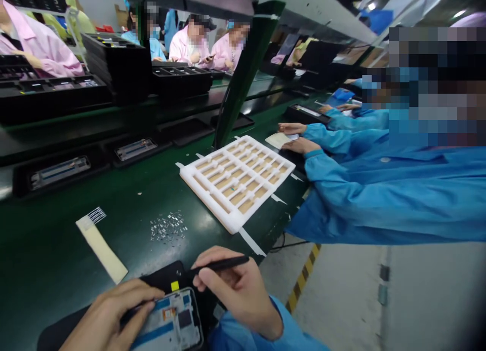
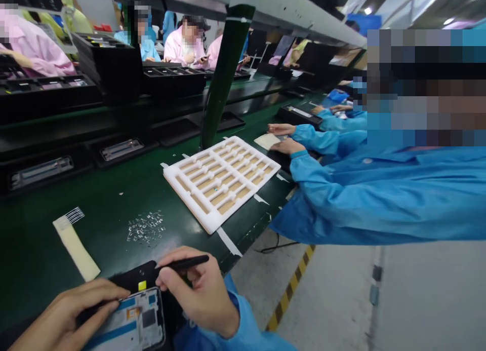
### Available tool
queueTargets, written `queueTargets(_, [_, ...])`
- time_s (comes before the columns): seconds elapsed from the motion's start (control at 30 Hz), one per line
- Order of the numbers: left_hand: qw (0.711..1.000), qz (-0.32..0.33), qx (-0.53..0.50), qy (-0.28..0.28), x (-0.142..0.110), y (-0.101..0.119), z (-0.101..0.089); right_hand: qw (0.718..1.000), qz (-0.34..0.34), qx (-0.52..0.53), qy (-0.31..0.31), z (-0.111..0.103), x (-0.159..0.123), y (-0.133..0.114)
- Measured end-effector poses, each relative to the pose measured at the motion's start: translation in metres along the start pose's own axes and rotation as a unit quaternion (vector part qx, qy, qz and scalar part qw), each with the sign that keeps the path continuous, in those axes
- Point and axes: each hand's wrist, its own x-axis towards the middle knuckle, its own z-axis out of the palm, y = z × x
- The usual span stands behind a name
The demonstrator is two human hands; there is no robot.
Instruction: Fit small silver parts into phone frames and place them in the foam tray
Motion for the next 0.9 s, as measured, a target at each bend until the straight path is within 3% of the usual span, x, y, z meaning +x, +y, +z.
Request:
queueTargets(0.13, [0.997,-0.044,-0.059,-0.015,0.009,0.007,0.004,0.996,0.009,-0.063,-0.059,0.013,-0.010,0.000])
queueTargets(0.3, [0.996,-0.059,-0.058,-0.029,0.008,0.013,0.004,0.990,0.011,-0.122,-0.072,0.022,-0.008,0.007])
queueTargets(0.6, [0.994,-0.085,-0.053,-0.035,0.009,0.013,0.007,0.987,0.017,-0.141,-0.071,0.024,-0.007,0.008])
queueTargets(0.9, [0.995,-0.072,-0.048,0.048,0.009,0.012,0.020,0.989,-0.011,-0.138,-0.054,0.026,-0.008,0.008])
